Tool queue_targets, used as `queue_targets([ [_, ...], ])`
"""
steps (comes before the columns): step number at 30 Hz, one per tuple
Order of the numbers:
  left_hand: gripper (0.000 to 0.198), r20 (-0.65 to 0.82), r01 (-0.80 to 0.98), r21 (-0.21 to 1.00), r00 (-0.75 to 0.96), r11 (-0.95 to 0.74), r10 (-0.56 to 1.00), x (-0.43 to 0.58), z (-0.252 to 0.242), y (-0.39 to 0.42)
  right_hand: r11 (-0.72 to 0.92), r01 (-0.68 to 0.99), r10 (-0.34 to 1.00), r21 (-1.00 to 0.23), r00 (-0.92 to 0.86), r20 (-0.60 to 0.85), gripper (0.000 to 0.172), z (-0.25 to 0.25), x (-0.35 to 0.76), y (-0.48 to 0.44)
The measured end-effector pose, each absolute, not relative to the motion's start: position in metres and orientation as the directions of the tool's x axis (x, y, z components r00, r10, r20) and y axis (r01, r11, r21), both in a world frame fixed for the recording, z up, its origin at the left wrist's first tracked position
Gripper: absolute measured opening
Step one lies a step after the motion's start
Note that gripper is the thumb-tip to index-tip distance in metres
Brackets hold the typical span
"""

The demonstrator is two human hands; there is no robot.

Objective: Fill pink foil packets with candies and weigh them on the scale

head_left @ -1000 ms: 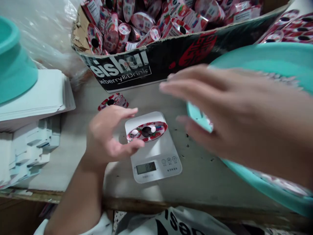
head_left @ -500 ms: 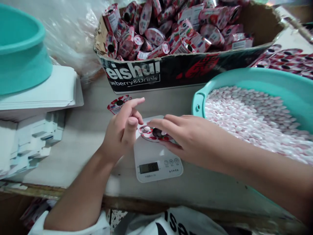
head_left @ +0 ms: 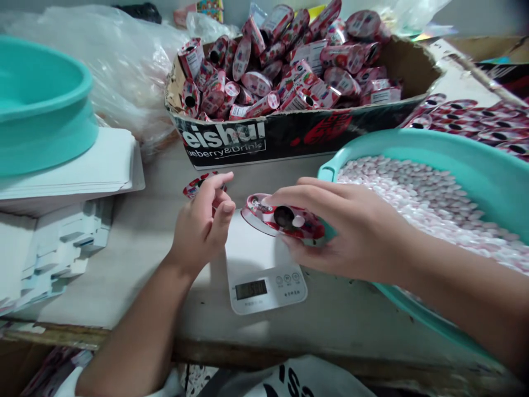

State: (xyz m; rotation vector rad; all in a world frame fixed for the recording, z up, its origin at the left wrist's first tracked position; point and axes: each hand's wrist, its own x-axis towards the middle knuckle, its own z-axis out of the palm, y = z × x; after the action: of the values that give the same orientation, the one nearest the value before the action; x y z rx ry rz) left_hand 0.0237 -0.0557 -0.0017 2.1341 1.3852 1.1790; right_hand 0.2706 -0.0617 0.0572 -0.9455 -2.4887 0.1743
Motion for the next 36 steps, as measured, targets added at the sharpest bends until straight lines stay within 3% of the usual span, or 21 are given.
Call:
queue_targets([
  [6, 0.061, 0.389, 0.657, 0.606, 0.248, -0.449, 0.887, 0.023, -0.004, -0.052, 0.766, 0.593, 0.635, -0.247, -0.640, 0.434, 0.052, 0.060, 0.279, -0.058],
  [10, 0.068, 0.373, 0.669, 0.553, 0.334, -0.497, 0.866, 0.021, -0.004, -0.049, 0.775, 0.584, 0.626, -0.244, -0.652, 0.427, 0.034, 0.055, 0.283, -0.055],
  [17, 0.065, 0.386, 0.708, 0.519, 0.307, -0.480, 0.870, 0.019, -0.005, -0.047, 0.742, 0.583, 0.669, -0.332, -0.613, 0.420, 0.012, 0.055, 0.283, -0.053],
  [31, 0.063, 0.357, 0.761, 0.465, 0.308, -0.453, 0.882, 0.021, -0.001, -0.046, 0.796, 0.564, 0.598, -0.220, -0.677, 0.428, 0.006, 0.058, 0.289, -0.053],
  [36, 0.059, 0.347, 0.770, 0.465, 0.295, -0.436, 0.890, 0.020, -0.001, -0.046, 0.828, 0.524, 0.554, -0.201, -0.706, 0.440, 0.014, 0.055, 0.289, -0.052],
])
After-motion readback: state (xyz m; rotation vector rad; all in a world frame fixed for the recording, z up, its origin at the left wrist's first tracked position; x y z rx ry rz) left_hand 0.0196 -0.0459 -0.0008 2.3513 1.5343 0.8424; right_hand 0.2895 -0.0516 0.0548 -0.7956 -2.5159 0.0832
